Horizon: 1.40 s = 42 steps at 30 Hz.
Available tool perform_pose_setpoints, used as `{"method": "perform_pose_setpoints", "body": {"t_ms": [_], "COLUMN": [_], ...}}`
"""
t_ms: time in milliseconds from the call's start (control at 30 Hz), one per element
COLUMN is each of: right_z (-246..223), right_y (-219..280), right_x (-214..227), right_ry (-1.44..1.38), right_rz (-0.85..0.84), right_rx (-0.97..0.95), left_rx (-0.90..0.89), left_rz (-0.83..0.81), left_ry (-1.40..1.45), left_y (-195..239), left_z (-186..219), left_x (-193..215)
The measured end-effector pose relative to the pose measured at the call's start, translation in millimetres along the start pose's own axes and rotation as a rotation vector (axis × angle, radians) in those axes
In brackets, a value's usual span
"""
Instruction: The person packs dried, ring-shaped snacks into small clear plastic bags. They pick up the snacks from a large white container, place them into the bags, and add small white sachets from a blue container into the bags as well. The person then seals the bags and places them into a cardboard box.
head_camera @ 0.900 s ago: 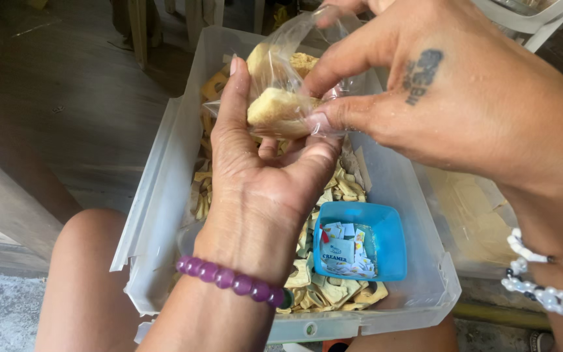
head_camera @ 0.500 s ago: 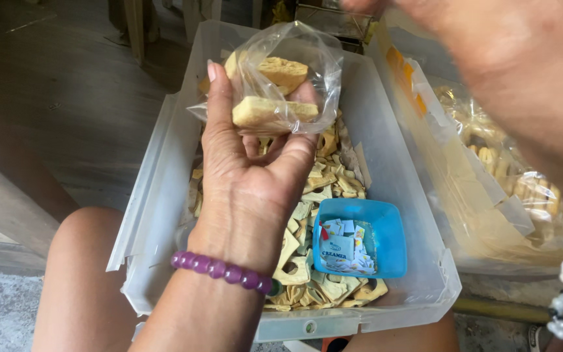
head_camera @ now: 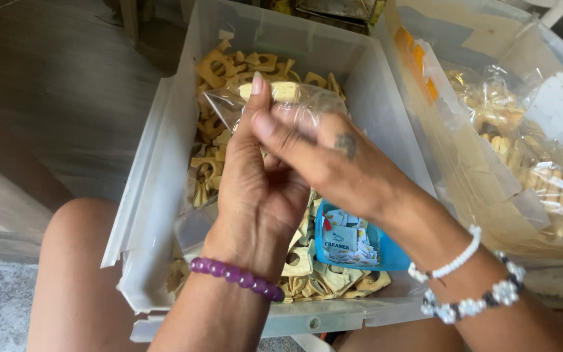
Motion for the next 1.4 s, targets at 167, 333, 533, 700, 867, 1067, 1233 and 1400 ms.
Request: {"method": "perform_pose_setpoints", "body": {"t_ms": [167, 333, 533, 700, 867, 1067, 1233, 1400], "right_z": [17.6, 139.5, 402.1, 445.8, 382.2, 304.2, 298.2, 324.2], "right_y": [-9.7, -29.6, -75.9, -87.1, -68.7, -60.3, -43.3, -29.6], "right_x": [7.3, 123.6, 143.8, 121.6, 107.6, 143.5, 106.7, 101.7], "right_ry": [0.019, -0.016, 0.149, 0.684, 0.611, 0.105, -0.442, -0.447], "right_rz": [-0.114, 0.256, -0.019, -0.527, -0.571, -0.042, 0.116, 0.099], "right_rx": [0.01, -0.424, -0.691, -0.714, -0.919, -0.855, -0.849, -0.836], "left_rx": [0.041, -0.027, -0.067, 0.007, 0.075, 0.104, 0.118, 0.089], "left_rz": [0.254, 0.586, 0.458, 0.52, 0.577, 0.53, 0.526, 0.555], "left_ry": [0.008, 0.062, 0.087, 0.122, 0.14, 0.147, 0.186, 0.154], "left_y": [-2.0, 13.0, 3.5, 15.4, 21.0, 19.3, 22.1, 37.7], "left_z": [-0.1, 41.7, 54.2, 43.0, 32.6, 27.6, 23.0, 29.1], "left_x": [28.6, 63.3, 56.9, 61.8, 66.8, 64.9, 58.4, 56.5]}}
Point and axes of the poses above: each hand's wrist, its own y-axis away from the middle knuckle, its own x-axis out of the back of the hand, z = x × y, the point moved 9 cm from there along -y, towards the middle knuckle, and after that the axes turned 2 degrees about -y, right-handed, at the moved point
